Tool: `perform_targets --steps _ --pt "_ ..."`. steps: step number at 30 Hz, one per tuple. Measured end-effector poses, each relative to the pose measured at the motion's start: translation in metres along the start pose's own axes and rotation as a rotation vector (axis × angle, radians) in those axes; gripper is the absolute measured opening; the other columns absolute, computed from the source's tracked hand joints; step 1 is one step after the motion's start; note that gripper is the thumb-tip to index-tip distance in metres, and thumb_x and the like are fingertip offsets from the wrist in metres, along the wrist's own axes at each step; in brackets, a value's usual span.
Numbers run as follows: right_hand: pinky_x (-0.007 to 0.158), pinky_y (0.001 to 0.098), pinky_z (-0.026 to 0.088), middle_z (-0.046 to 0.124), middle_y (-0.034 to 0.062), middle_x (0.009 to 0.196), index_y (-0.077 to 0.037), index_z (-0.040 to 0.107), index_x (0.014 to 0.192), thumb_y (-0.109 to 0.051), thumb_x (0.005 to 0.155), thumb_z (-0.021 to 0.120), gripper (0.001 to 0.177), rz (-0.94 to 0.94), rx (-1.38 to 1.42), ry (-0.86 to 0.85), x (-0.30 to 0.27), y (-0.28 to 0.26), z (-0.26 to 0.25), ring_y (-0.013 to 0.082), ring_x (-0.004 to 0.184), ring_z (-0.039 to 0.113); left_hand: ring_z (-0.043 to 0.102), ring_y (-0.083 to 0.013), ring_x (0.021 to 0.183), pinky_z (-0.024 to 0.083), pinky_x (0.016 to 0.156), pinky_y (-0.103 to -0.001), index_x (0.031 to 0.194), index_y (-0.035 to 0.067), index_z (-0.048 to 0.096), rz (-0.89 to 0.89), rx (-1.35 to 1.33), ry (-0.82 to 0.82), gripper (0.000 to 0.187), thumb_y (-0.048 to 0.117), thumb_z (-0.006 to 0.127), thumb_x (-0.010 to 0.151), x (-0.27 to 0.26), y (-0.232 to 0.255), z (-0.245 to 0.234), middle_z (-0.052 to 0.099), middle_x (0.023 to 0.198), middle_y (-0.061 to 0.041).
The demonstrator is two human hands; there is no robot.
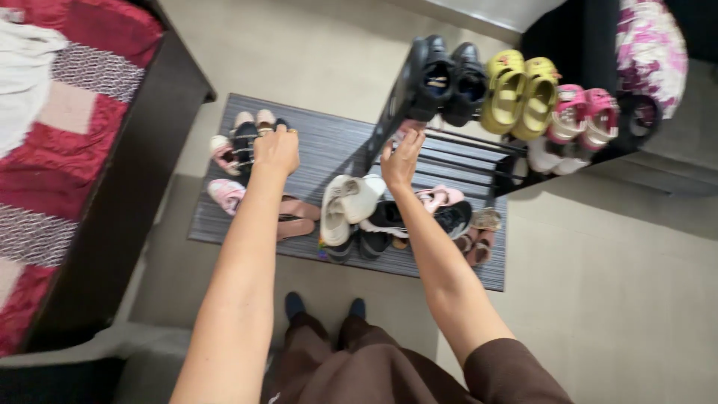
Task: The person organizes a collection of shoes on a multi-tiered shoe rack. They pick up various pairs of shoes, including sneakers, sandals, and clogs, from the floor and place them neatly on the rack shelves.
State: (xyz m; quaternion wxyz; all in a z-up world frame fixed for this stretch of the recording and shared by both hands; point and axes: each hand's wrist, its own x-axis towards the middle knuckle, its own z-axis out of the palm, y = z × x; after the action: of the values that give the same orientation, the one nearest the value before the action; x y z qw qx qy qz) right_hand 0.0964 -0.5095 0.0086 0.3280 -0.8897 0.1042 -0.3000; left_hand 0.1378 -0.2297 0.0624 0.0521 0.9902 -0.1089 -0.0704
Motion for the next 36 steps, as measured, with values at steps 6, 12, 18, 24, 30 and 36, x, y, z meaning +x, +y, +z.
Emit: perform_targets --steps 6,12,18,24,30,36 --pt "0.105 0.0485 0.048 0.047 0.0233 0.140 -0.002 0.051 0.127 0.003 0.088 0.066 0.042 -0.344 0.041 -0.180 -0.016 -0.082 0.045 0.0463 0.128 0.051 0.068 -0.0381 0.108 0.057 0.087 -0.052 0.115 0.005 0.070 -0.103 -0.014 0.084 0.032 0.010 0.066 0.084 -0.034 -0.087 -0.009 0.062 0.127 -0.017" --pt "0.096 0.0483 0.052 0.050 0.0241 0.140 0.001 0.057 0.122 0.002 0.087 0.064 0.036 -0.638 0.122 -0.412 -0.041 -0.159 0.123 0.0436 0.122 0.056 0.069 -0.0380 0.105 0.059 0.083 -0.051 0.115 0.005 0.070 -0.235 -0.003 0.057 0.027 0.010 0.065 0.089 -0.070 -0.194 0.021 0.062 0.124 -0.018" --pt "0.089 0.0444 0.056 0.058 0.0187 0.126 0.000 0.062 0.109 -0.001 0.082 0.062 0.027 -0.801 -0.038 -0.734 -0.102 -0.186 0.225 0.0363 0.113 0.060 0.068 -0.0371 0.106 0.058 0.084 -0.049 0.120 0.005 0.067 -0.357 -0.001 -0.086 0.034 0.011 0.066 0.086 -0.108 -0.270 0.073 0.060 0.128 -0.016" --pt "0.083 0.0429 0.058 0.059 0.0093 0.120 -0.009 0.066 0.114 -0.008 0.082 0.066 0.032 -0.787 -0.495 -1.071 -0.183 -0.161 0.312 0.0337 0.117 0.058 0.065 -0.0359 0.112 0.056 0.088 -0.049 0.120 0.007 0.065 -0.448 -0.099 -0.251 0.031 0.013 0.065 0.089 -0.126 -0.312 0.133 0.056 0.136 -0.016" --pt "0.085 0.0451 0.059 0.058 0.0049 0.131 -0.015 0.066 0.120 -0.019 0.089 0.067 0.032 -0.778 -0.443 -1.290 -0.246 -0.117 0.361 0.0343 0.122 0.058 0.065 -0.0331 0.114 0.056 0.092 -0.047 0.121 0.008 0.065 -0.481 -0.115 -0.385 0.035 0.004 0.063 0.086 -0.127 -0.333 0.187 0.057 0.137 -0.013" --pt "0.083 0.0491 0.058 0.061 0.0051 0.124 -0.015 0.063 0.131 -0.019 0.092 0.063 0.039 -0.836 -0.538 -1.334 -0.274 -0.085 0.390 0.0329 0.116 0.059 0.064 -0.0333 0.115 0.057 0.092 -0.046 0.119 0.007 0.066 -0.491 -0.155 -0.407 0.031 0.004 0.062 0.089 -0.123 -0.345 0.218 0.057 0.139 -0.013"
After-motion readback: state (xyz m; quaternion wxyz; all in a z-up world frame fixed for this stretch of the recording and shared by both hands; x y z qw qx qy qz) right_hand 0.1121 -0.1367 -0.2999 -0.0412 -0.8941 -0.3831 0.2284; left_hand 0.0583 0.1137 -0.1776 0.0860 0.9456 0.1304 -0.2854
